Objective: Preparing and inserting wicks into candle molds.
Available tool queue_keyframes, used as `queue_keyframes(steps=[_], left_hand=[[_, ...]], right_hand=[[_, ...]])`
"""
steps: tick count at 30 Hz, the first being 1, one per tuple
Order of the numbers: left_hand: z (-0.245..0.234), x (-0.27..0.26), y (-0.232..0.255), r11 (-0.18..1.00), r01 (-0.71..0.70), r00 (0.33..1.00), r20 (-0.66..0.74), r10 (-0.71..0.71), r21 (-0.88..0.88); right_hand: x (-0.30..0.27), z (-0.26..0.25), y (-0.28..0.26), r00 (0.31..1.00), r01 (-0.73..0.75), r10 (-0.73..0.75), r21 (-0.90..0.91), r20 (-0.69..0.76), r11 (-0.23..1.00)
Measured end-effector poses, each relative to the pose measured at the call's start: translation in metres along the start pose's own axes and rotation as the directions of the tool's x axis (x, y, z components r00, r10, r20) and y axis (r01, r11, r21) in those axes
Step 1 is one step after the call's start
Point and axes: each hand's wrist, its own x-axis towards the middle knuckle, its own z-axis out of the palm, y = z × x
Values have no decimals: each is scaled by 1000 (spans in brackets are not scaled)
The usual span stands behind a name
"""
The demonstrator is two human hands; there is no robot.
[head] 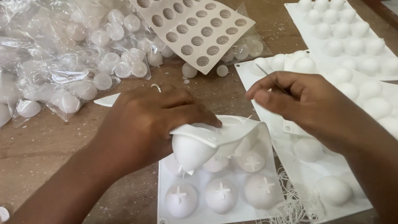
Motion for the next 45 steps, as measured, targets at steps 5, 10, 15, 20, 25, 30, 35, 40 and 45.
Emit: queue_keyframes(steps=[5,10,15,20,25,30,35,40,45], left_hand=[[3,-4,-4,1000,3,1000,22,-4,29],[1,-3,-4,1000,-13,1000,15,13,24],[-5,0,1,1000,-4,999,33,3,21],[-11,2,4,1000,18,998,56,-19,14],[-4,-1,-4,999,42,996,77,-42,7],[2,6,-24,960,279,949,164,-270,-28],[2,31,-43,840,533,835,218,-505,-97],[10,57,-80,810,582,774,357,-523,-74],[14,79,-100,681,732,506,641,-577,35]], right_hand=[[2,1,4,964,1,42,-161,263,987],[3,11,2,986,16,0,-92,165,996],[3,21,1,994,74,-76,22,82,997],[4,26,3,989,148,-149,66,7,987],[8,24,3,982,186,-186,34,1,982],[8,9,4,991,58,-49,70,-126,996],[7,6,4,942,268,-246,74,-227,961],[20,18,-1,993,-98,74,-320,-87,942],[30,27,21,994,-78,101,-342,49,937]])
